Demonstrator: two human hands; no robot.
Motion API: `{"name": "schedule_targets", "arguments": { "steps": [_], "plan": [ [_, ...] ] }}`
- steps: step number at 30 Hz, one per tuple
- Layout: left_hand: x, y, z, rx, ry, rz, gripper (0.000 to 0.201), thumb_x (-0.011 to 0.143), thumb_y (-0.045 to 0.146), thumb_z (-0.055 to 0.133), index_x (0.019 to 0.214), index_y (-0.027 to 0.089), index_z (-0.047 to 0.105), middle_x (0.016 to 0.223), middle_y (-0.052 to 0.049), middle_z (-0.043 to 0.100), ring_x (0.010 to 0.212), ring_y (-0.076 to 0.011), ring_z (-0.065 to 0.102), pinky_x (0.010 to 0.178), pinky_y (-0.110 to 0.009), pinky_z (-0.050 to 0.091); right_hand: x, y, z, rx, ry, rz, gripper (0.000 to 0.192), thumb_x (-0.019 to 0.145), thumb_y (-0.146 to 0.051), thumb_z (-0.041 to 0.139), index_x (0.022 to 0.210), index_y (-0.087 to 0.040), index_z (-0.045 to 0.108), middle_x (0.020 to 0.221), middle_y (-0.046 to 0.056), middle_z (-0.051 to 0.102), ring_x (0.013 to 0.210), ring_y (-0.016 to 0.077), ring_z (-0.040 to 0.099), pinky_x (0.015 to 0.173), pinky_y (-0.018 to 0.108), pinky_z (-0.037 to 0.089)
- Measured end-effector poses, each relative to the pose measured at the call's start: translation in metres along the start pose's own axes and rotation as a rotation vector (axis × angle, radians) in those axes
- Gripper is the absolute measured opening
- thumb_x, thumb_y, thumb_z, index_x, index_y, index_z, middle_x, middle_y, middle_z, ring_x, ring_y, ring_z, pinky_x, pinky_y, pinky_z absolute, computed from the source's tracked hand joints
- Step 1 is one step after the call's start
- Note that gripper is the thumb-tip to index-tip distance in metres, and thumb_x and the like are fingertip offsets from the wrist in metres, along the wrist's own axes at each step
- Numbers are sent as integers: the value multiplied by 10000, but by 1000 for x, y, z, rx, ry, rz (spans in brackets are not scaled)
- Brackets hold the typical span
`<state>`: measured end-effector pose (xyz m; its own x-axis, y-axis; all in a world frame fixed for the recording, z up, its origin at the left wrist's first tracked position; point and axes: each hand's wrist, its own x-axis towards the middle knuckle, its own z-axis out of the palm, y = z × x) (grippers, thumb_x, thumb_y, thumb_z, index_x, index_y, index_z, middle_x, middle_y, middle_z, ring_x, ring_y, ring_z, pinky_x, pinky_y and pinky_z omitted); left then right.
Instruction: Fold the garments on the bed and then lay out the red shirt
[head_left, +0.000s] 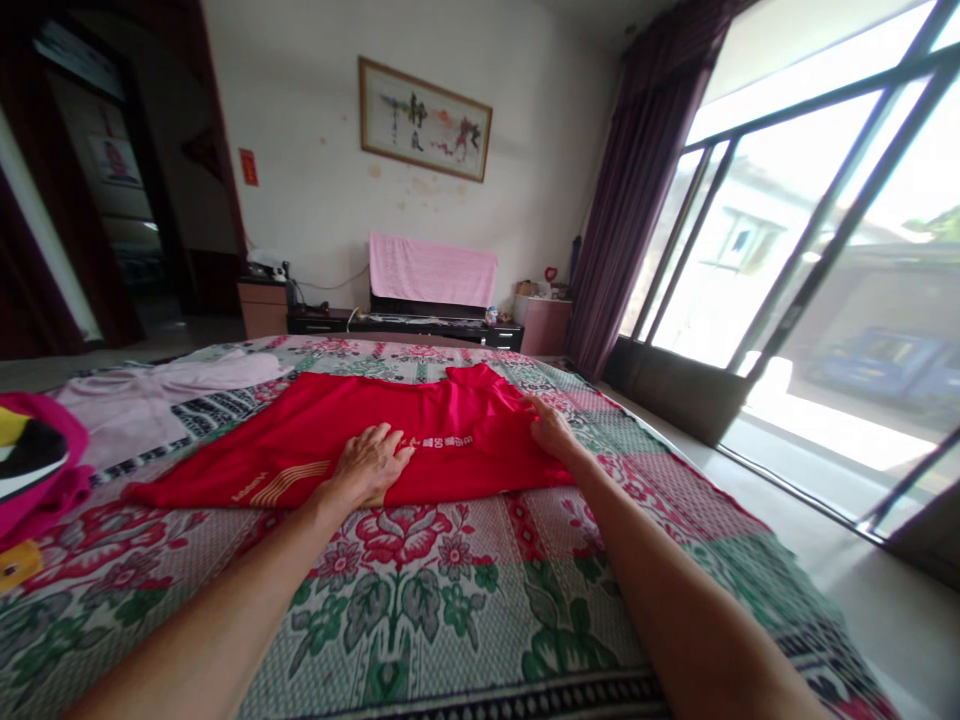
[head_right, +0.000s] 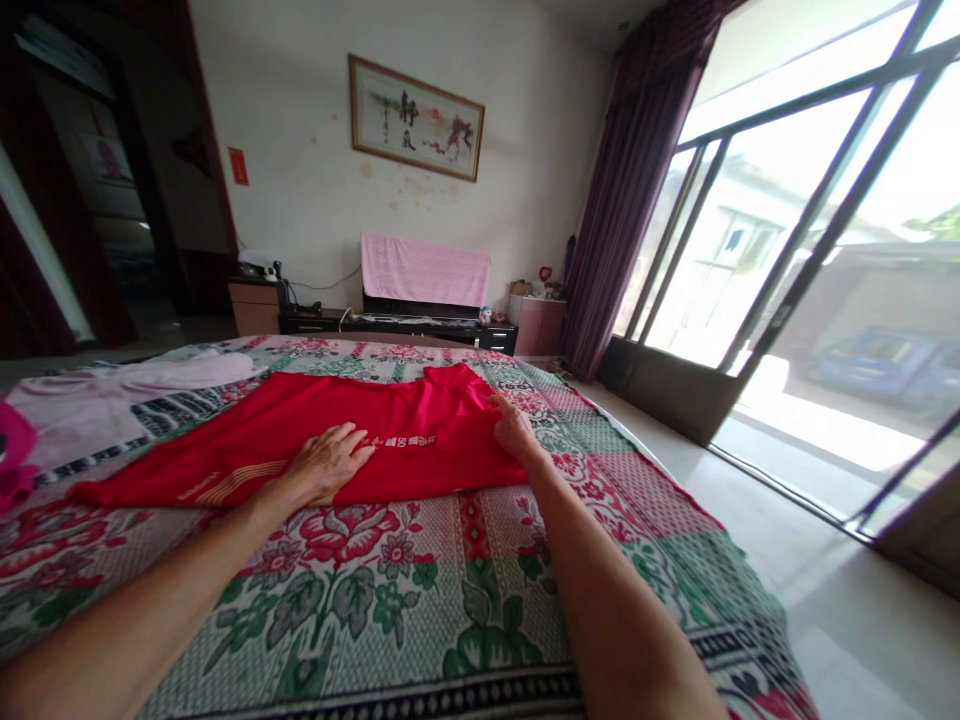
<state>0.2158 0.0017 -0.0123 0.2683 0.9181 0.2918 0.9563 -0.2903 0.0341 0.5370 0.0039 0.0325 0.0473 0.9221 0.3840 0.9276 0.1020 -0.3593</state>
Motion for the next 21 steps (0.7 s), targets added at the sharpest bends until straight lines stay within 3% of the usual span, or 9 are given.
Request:
{"name": "schedule_targets", "arguments": {
  "steps": [7, 11, 16, 21],
  "plan": [
    [1, -1, 2, 2, 10, 14, 423, 936, 441, 367, 1242, 221, 559, 1381, -124, 495, 1275, -270, 451, 1029, -430, 392, 0, 1, 1, -29, -52, -38, 423, 733, -8, 425, 1033, -153, 685, 1067, 85, 702, 984, 195, 643, 909, 267, 459],
    [0, -1, 2, -7, 19, 18, 398, 937, 440, 373, 1219, 237, 567, 1361, -118, 513, 1261, -268, 463, 1018, -440, 402, 1, 0, 2, -77, -9, -2, 470, 753, -30, 439, 1156, -153, 647, 1181, 95, 658, 1087, 207, 604, 973, 275, 427],
    [0, -1, 2, -5, 24, 15, 407, 935, 449, 378, 1227, 235, 563, 1359, -115, 511, 1265, -263, 459, 1025, -426, 397, 1, 1, 3, -69, 138, -81, 585, 728, -18, 431, 1294, -119, 540, 1341, 117, 540, 1164, 205, 548, 1005, 260, 404],
    [0, 0, 0, -22, 25, 6, 393, 935, 447, 382, 1221, 249, 566, 1355, -100, 517, 1254, -259, 466, 1019, -432, 398, -2, 10, 6, -124, 83, -80, 614, 674, -24, 479, 1274, -118, 566, 1411, 141, 458, 1240, 239, 488, 1053, 312, 370]
  ]
}}
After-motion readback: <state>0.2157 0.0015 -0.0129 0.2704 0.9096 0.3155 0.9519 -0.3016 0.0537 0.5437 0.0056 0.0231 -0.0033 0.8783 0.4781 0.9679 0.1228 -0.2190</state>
